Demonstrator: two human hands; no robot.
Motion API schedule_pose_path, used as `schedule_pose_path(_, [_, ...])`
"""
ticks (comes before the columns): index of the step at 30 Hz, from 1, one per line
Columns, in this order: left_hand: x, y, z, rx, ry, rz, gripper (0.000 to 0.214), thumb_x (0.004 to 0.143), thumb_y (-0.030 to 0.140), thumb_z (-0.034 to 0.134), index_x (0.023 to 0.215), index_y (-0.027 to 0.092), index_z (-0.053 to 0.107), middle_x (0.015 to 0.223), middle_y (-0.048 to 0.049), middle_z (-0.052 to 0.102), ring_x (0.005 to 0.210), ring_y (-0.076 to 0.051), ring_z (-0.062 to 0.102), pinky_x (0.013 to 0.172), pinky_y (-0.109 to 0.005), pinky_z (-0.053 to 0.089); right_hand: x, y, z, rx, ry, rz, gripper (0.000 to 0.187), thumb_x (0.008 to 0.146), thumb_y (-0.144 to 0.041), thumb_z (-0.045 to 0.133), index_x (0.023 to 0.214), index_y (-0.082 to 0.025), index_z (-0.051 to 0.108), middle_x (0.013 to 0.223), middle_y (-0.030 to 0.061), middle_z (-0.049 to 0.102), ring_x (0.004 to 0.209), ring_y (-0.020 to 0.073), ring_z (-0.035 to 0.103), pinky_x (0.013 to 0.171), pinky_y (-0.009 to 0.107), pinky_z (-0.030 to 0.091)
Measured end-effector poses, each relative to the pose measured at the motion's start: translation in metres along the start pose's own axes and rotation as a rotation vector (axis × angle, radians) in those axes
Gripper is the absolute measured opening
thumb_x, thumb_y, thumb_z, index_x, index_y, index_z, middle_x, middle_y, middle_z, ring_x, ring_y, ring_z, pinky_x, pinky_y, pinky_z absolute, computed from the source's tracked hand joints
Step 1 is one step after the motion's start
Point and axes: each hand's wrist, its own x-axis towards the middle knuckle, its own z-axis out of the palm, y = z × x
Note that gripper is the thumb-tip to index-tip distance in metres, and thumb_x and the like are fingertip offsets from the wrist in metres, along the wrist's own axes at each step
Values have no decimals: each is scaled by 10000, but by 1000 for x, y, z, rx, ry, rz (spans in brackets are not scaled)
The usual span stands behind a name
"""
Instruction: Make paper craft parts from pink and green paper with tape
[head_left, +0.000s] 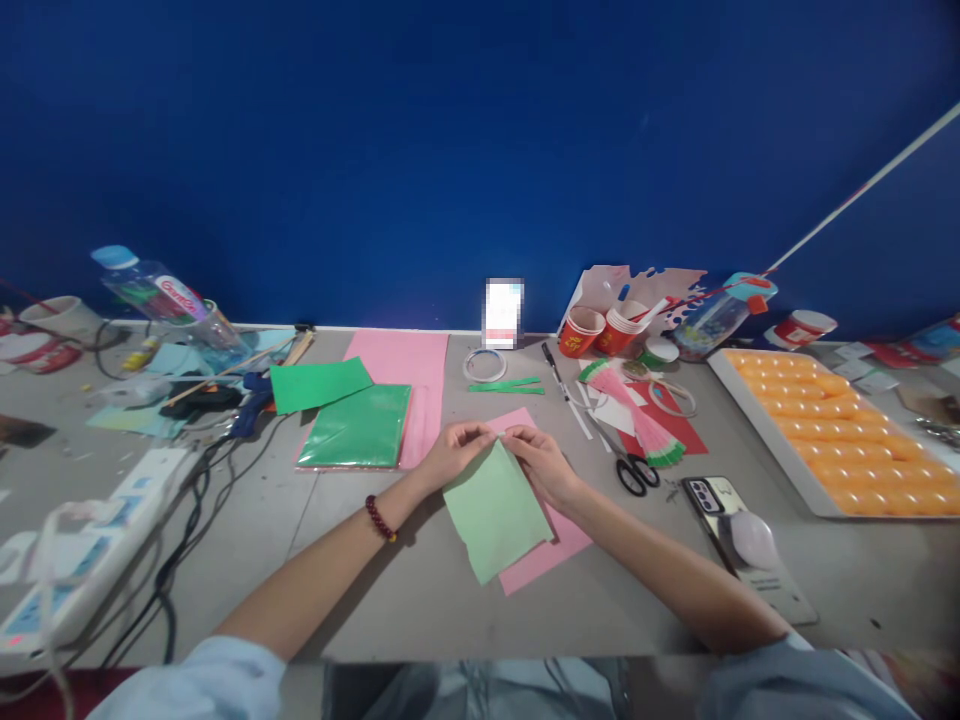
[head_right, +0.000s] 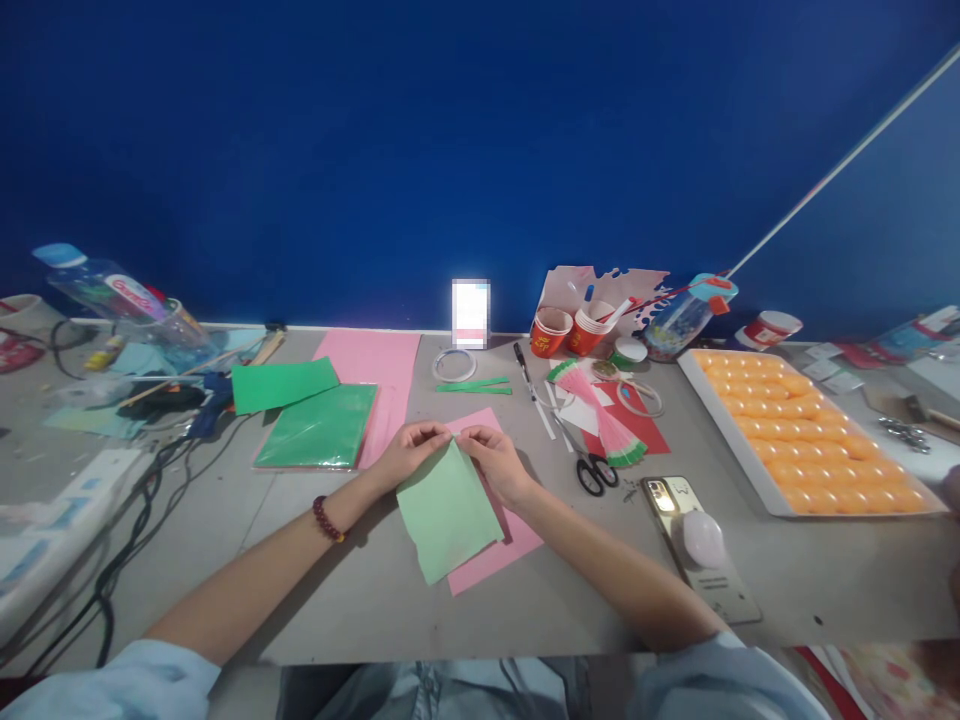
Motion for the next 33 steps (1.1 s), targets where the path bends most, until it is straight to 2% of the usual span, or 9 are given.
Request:
schedule_pose_path(3, [0,-1,-1,-43,-27,-56,344,702,468,682,771,133,647,694,-11,624,604,-112,533,563,-218,414,0,1,-1,3,0,-5,280,598,-376,799,693,-194,608,560,-47,585,499,98,498,508,237,370])
schedule_pose_path(7, [0,-1,-1,-63,-56,-65,346,679,457,708,763,127,647,691,-14,627,606,-113,541,564,-220,420,1,3,-2,-24,7,-16,287,601,-391,796,683,-193,606,550,-49,572,500,98,494,514,241,371])
schedule_pose_path(13, [1,-3,0,-37,-2,-56,333,678,443,711,761,125,657,676,-4,624,592,-100,527,560,-212,405,3,11,-2,15,29,-45,280,601,-376,796,696,-197,603,584,-40,595,522,106,512,531,247,384])
schedule_pose_path(21, [2,-2,1,-58,4,-66,332,671,435,717,744,117,650,649,-5,605,576,-97,507,538,-207,390,2,11,1,38,40,-55,284,593,-375,795,670,-203,582,569,-50,580,511,104,495,524,244,374])
schedule_pose_path(33, [0,4,5,-104,93,-123,345,606,443,757,706,135,638,634,11,595,555,-93,498,513,-201,390,-3,-1,3,14,30,46,280,605,-387,772,705,-202,587,578,-49,572,526,111,500,532,242,377])
